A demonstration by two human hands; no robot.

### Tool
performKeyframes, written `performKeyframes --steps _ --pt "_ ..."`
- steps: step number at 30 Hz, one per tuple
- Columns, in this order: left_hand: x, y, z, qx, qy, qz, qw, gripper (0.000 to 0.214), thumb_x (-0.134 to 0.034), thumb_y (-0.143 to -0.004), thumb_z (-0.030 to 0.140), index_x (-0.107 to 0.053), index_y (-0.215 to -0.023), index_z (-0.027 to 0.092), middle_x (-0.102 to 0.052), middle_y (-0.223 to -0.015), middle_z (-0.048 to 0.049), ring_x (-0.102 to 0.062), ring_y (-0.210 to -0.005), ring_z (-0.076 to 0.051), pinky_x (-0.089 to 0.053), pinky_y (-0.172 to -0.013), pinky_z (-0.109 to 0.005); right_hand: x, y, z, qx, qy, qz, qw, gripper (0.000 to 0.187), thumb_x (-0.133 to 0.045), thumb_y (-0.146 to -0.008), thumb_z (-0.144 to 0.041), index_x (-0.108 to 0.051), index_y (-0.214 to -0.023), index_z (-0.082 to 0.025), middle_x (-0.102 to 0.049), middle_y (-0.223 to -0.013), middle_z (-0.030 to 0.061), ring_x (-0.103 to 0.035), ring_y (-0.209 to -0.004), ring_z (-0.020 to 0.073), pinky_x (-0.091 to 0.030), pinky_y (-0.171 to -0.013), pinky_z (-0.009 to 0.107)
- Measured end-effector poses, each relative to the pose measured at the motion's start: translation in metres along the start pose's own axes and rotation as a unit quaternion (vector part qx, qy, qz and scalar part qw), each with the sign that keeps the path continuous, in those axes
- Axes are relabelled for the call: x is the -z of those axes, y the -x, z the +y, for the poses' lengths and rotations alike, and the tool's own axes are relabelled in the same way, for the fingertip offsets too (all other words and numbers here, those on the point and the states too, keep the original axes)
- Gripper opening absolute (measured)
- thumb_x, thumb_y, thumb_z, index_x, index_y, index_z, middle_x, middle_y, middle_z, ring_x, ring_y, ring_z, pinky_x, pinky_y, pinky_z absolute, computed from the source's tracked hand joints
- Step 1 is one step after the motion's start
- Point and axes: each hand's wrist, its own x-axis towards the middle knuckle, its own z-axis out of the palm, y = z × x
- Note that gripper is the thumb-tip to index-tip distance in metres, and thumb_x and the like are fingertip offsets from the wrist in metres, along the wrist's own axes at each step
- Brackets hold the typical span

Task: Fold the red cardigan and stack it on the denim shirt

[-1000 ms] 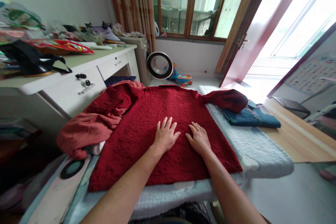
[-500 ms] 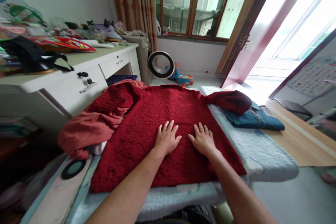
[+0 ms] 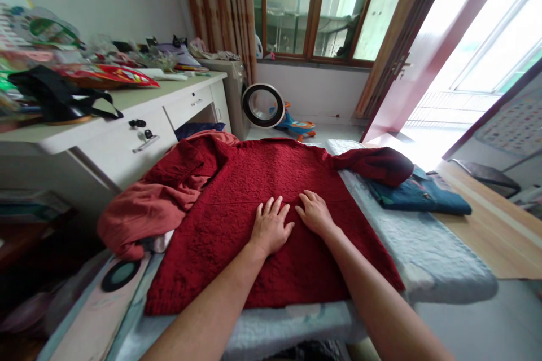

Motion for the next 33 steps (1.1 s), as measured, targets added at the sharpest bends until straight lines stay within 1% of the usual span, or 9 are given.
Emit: performKeyframes --steps 4,12,15,18,22,24,26,29,33 --pt "0.003 -0.002 0.001 0.0 -0.003 -0.001 1.0 0.051 -0.049 -0.09 0.052 -0.05 -0.135 0.026 -0.038 -0.152 -0.0071 -0.032 -0.138 -0.03 -0.027 -0.112 -0.051 -0.014 0.006 0.005 0.012 -0.008 0.02 1.0 0.041 -0.049 -0.093 -0.035 -0.058 -0.127 -0.014 -0.053 -0.137 0.0138 -0.044 -0.129 0.0252 -0.031 -0.109 0.038" --pt "0.013 -0.014 0.008 0.015 -0.001 0.018 1.0 0.041 -0.046 -0.093 0.051 -0.061 -0.117 0.021 -0.055 -0.136 -0.0082 -0.045 -0.125 -0.03 -0.029 -0.109 -0.05 -0.015 0.003 0.014 0.01 -0.035 0.017 0.999 0.041 -0.052 -0.09 -0.034 -0.06 -0.125 -0.014 -0.056 -0.135 0.0114 -0.047 -0.127 0.0233 -0.033 -0.109 0.036" --pt "0.009 -0.014 0.007 0.023 0.004 0.022 1.0 0.041 -0.05 -0.092 0.047 -0.057 -0.125 0.023 -0.054 -0.137 -0.0063 -0.043 -0.126 -0.029 -0.029 -0.11 -0.048 -0.015 0.004 0.02 -0.002 -0.048 0.025 0.999 0.038 -0.053 -0.09 -0.035 -0.063 -0.121 -0.016 -0.058 -0.133 0.0105 -0.05 -0.124 0.0234 -0.034 -0.108 0.036" --pt "0.006 -0.013 0.006 0.027 0.007 0.022 0.999 0.053 -0.052 -0.091 0.045 -0.046 -0.138 0.022 -0.052 -0.139 -0.0066 -0.042 -0.127 -0.029 -0.027 -0.111 -0.048 -0.013 0.005 0.025 -0.046 -0.042 0.044 0.997 0.036 -0.052 -0.09 -0.036 -0.066 -0.117 -0.017 -0.06 -0.129 0.0104 -0.051 -0.121 0.0251 -0.035 -0.106 0.038" --pt "0.003 -0.013 0.005 0.034 0.003 0.014 0.999 0.054 -0.051 -0.091 0.045 -0.046 -0.139 0.022 -0.05 -0.141 -0.0073 -0.04 -0.128 -0.029 -0.025 -0.112 -0.049 -0.01 0.006 0.028 -0.096 -0.03 0.082 0.992 0.031 -0.052 -0.088 -0.034 -0.069 -0.109 -0.018 -0.062 -0.123 0.0116 -0.053 -0.115 0.0273 -0.037 -0.104 0.04" --pt "0.003 -0.013 0.005 0.033 0.002 0.012 0.999 0.051 -0.05 -0.091 0.045 -0.049 -0.137 0.023 -0.05 -0.141 -0.0074 -0.04 -0.128 -0.029 -0.024 -0.112 -0.049 -0.01 0.006 0.026 -0.076 -0.041 0.11 0.99 0.03 -0.052 -0.088 -0.029 -0.069 -0.11 -0.018 -0.061 -0.125 0.0113 -0.051 -0.118 0.0269 -0.035 -0.106 0.041" --pt "0.004 -0.013 0.005 0.03 0.002 0.012 0.999 0.051 -0.05 -0.091 0.045 -0.049 -0.136 0.022 -0.05 -0.141 -0.0077 -0.04 -0.129 -0.029 -0.024 -0.113 -0.049 -0.011 0.006 0.022 -0.014 -0.07 0.116 0.991 0.032 -0.049 -0.088 -0.022 -0.067 -0.115 -0.019 -0.061 -0.128 0.0092 -0.05 -0.121 0.0239 -0.034 -0.108 0.039" --pt "0.004 -0.013 0.004 0.027 0.005 0.011 1.0 0.052 -0.05 -0.091 0.046 -0.048 -0.137 0.02 -0.05 -0.142 -0.0081 -0.039 -0.13 -0.029 -0.025 -0.112 -0.049 -0.015 0.006 0.015 0.07 -0.106 0.067 0.99 0.035 -0.047 -0.088 -0.016 -0.067 -0.116 -0.021 -0.064 -0.126 0.0059 -0.053 -0.12 0.0195 -0.036 -0.107 0.035" --pt "0.002 -0.013 0.003 0.032 0.009 0.006 0.999 0.054 -0.048 -0.092 0.046 -0.047 -0.138 0.02 -0.046 -0.146 -0.0078 -0.036 -0.134 -0.03 -0.025 -0.113 -0.051 -0.019 0.005 0.014 0.076 -0.118 0.028 0.99 0.035 -0.05 -0.087 -0.016 -0.067 -0.117 -0.021 -0.065 -0.125 0.0056 -0.055 -0.119 0.0191 -0.038 -0.107 0.036"
